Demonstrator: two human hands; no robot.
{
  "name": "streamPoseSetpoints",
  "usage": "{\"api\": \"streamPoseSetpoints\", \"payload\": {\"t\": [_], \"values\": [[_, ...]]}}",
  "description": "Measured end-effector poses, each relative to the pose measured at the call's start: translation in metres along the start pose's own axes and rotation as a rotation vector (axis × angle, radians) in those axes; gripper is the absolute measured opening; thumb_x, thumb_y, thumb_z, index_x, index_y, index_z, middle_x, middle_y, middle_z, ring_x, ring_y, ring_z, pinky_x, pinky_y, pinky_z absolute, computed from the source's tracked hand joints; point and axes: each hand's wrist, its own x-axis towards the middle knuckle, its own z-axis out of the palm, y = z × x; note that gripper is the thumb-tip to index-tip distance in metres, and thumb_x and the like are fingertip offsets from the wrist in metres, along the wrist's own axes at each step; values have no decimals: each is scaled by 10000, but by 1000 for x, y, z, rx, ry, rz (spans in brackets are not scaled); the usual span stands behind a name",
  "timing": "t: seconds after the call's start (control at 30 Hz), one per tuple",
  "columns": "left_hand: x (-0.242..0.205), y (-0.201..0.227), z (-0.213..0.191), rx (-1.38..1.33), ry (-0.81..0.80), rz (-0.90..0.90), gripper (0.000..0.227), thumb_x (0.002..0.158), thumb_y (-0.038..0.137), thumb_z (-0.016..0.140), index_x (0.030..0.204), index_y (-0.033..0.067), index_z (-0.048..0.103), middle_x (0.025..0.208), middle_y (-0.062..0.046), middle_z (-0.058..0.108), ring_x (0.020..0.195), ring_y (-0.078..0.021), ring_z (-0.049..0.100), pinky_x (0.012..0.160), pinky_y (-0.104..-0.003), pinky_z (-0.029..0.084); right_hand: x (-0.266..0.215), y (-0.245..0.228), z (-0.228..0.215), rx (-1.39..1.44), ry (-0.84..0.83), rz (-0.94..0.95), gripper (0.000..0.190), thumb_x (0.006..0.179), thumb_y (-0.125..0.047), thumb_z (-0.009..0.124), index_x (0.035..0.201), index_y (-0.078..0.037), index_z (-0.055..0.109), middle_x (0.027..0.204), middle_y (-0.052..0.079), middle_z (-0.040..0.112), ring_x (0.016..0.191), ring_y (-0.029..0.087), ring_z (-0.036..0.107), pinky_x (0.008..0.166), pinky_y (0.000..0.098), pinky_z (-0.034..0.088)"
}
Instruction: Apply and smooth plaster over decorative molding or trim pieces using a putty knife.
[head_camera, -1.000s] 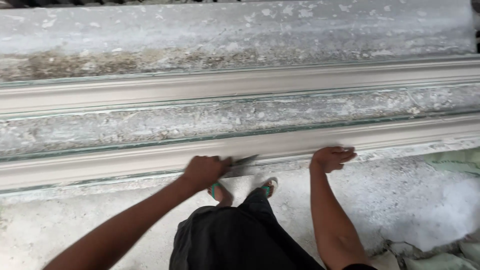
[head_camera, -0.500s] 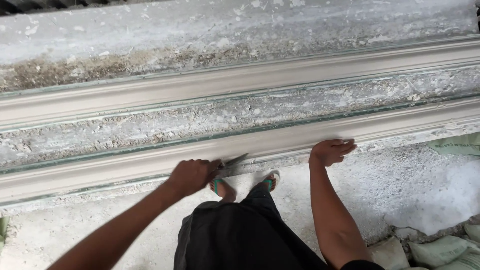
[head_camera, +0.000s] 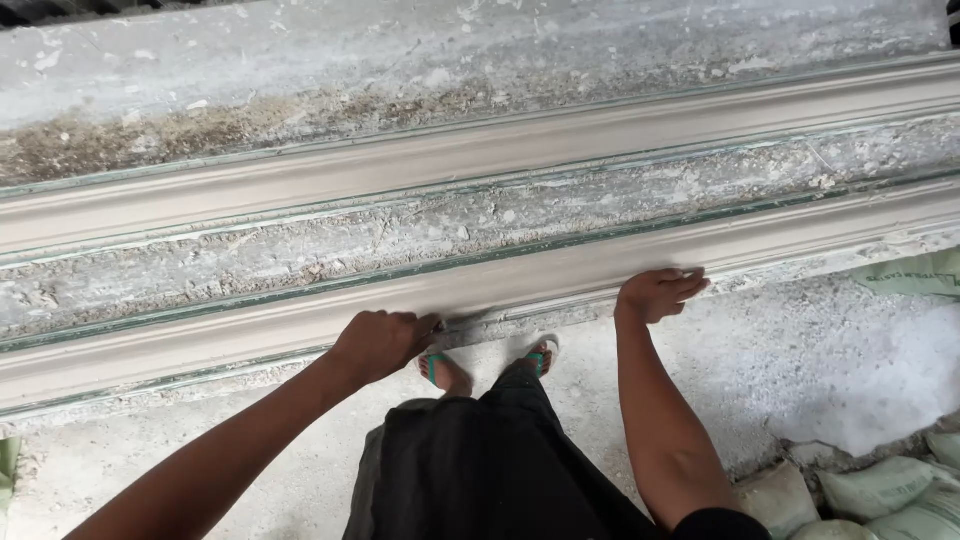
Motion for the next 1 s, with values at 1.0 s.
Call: {"api": "streamPoseSetpoints", "payload": {"t": [1.0], "values": [[20,35,11,315,444,408,176,788,97,648,938,89,738,765,-122,658,468,-298,639,366,-453,526,10,8,12,-16,-10,-1,448,1123,-392,264,1561,-306,301,1629,-1,252,1407,443,388,985,697,496]]}}
